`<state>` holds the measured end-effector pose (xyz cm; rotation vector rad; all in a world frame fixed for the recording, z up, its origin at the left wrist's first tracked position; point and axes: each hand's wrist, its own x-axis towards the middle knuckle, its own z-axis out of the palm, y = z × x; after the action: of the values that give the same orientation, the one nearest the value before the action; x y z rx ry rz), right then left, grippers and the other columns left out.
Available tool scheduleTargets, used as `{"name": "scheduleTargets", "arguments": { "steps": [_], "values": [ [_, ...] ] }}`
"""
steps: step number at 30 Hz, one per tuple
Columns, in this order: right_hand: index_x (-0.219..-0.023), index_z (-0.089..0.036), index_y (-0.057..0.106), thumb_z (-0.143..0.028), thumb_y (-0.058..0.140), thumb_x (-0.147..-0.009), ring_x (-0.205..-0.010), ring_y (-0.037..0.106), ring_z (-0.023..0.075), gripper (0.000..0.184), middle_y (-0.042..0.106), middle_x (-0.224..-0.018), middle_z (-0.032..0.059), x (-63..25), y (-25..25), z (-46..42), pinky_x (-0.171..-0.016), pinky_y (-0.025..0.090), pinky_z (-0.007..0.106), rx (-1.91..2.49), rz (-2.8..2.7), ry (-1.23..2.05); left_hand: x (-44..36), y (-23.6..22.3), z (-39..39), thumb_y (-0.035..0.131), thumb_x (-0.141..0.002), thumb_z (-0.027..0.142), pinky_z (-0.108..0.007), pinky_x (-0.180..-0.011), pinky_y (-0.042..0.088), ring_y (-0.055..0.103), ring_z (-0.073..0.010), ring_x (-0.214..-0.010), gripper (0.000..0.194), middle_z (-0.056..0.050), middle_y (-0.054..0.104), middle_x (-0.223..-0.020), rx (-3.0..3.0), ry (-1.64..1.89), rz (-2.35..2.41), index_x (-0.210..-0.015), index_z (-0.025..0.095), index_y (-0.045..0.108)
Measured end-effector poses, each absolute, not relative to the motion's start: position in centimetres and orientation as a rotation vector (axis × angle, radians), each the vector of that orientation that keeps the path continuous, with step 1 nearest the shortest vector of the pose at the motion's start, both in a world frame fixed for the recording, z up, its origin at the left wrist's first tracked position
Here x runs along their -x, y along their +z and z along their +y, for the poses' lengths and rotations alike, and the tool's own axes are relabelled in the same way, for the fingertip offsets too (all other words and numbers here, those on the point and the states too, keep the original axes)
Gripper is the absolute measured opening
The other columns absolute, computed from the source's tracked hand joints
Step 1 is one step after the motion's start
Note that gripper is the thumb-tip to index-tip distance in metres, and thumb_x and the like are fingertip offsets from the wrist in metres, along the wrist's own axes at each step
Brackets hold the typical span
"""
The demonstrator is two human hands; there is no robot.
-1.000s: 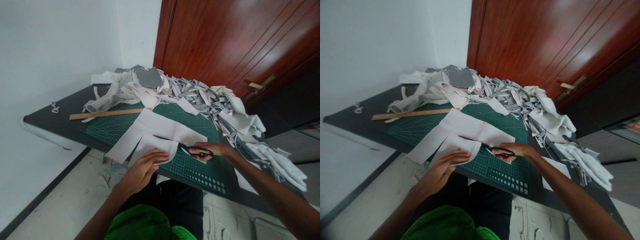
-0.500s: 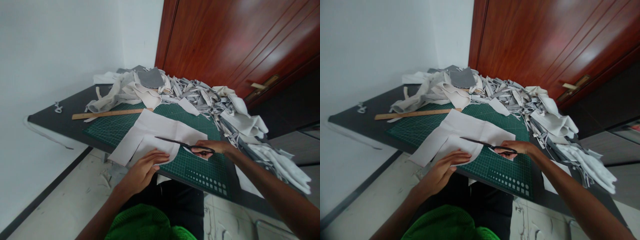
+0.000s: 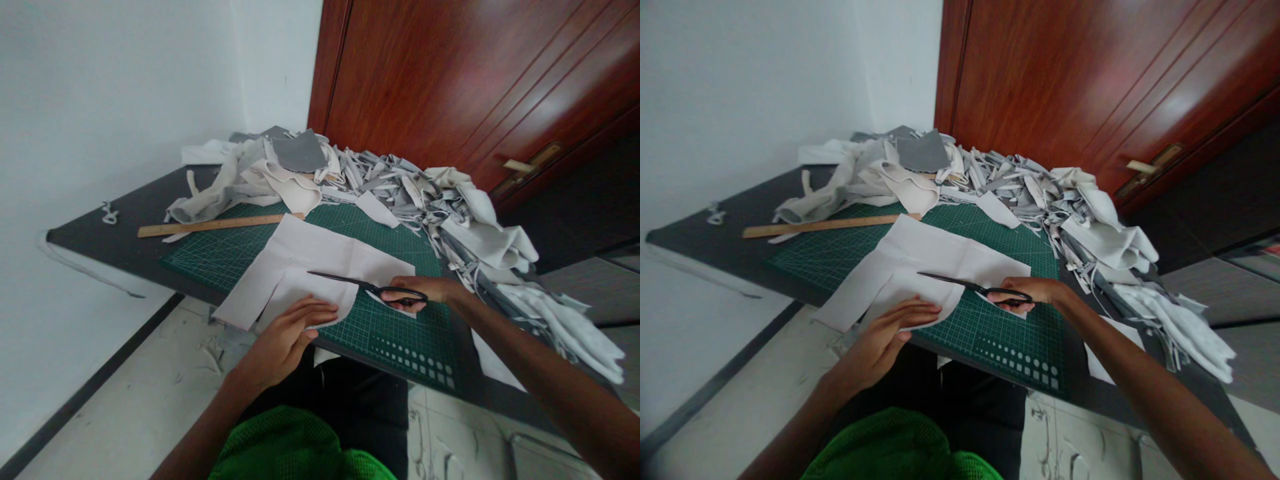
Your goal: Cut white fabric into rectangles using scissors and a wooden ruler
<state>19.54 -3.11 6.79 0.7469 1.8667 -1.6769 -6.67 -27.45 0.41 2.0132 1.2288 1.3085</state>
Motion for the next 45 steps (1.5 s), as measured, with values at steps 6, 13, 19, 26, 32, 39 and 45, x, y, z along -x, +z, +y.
{"name": "scheduleTargets", "arguments": {
  "steps": [6,13,19,26,32,39,45],
  "values": [
    [-0.068,-0.016,0.055,-0.067,0.061,-0.093,-0.033,0.032,0.0036,0.057,0.042,-0.043,-0.0090,-19.4,6.9,-3.2,-0.033,0.022,0.017,-0.716,1.853,-1.724,6.7,0.5,-27.4,0.041,-0.109,0.020,-0.042,-0.128,0.034,0.059,-0.0175,-0.137,0.037,-0.003,0.070,-0.140,-2.009,1.299,1.231,-0.137,0.024,0.064],
    [-0.068,-0.017,0.056,-0.064,0.060,-0.095,-0.030,0.033,0.0042,0.054,0.043,-0.039,-0.0094,-19.7,6.2,-2.8,-0.033,0.025,0.017,-0.657,1.863,-1.740,6.6,0.3,-27.3,0.041,-0.108,0.019,-0.043,-0.128,0.034,0.059,-0.0187,-0.136,0.038,-0.003,0.070,-0.139,-2.003,1.314,1.225,-0.137,0.024,0.065],
    [-0.067,-0.017,0.055,-0.071,0.061,-0.090,-0.031,0.035,0.0045,0.059,0.046,-0.042,-0.0073,-19.5,6.7,-3.1,-0.030,0.026,0.016,-0.732,1.867,-1.692,6.7,0.3,-27.4,0.040,-0.109,0.021,-0.042,-0.128,0.034,0.059,-0.0185,-0.137,0.037,-0.003,0.070,-0.140,-1.978,1.334,1.224,-0.136,0.023,0.065],
    [-0.071,-0.019,0.052,-0.083,0.058,-0.084,-0.032,0.030,0.0044,0.066,0.042,-0.041,-0.0098,-18.8,7.3,-3.2,-0.031,0.033,0.017,-0.728,1.773,-1.660,6.9,0.4,-27.5,0.039,-0.110,0.024,-0.039,-0.127,0.036,0.060,-0.0189,-0.136,0.037,-0.004,0.071,-0.138,-1.939,1.363,1.191,-0.135,0.022,0.067],
    [-0.074,-0.019,0.052,-0.082,0.056,-0.087,-0.031,0.030,0.0048,0.064,0.042,-0.040,-0.0101,-17.5,7.1,-2.8,-0.031,0.028,0.017,-0.682,1.776,-1.626,7.0,0.5,-27.6,0.038,-0.111,0.025,-0.039,-0.127,0.034,0.058,-0.0191,-0.138,0.038,-0.005,0.070,-0.139,-1.932,1.355,1.171,-0.136,0.023,0.067],
    [-0.076,-0.018,0.053,-0.083,0.055,-0.087,-0.032,0.031,0.0052,0.066,0.042,-0.041,-0.0096,-16.3,7.2,-2.8,-0.033,0.026,0.018,-0.679,1.776,-1.592,7.4,0.2,-27.5,0.036,-0.112,0.031,-0.042,-0.126,0.036,0.060,-0.0204,-0.135,0.040,-0.007,0.070,-0.139,-1.912,1.418,1.087,-0.136,0.023,0.067],
    [-0.076,-0.019,0.051,-0.082,0.054,-0.089,-0.033,0.033,0.0057,0.064,0.043,-0.042,-0.0091,-15.9,7.3,-2.9,-0.035,0.029,0.019,-0.647,1.761,-1.613,7.4,0.2,-27.5,0.034,-0.112,0.034,-0.046,-0.125,0.037,0.061,-0.0220,-0.134,0.042,-0.009,0.071,-0.138,-1.909,1.427,1.079,-0.134,0.021,0.068]
  ]
}}
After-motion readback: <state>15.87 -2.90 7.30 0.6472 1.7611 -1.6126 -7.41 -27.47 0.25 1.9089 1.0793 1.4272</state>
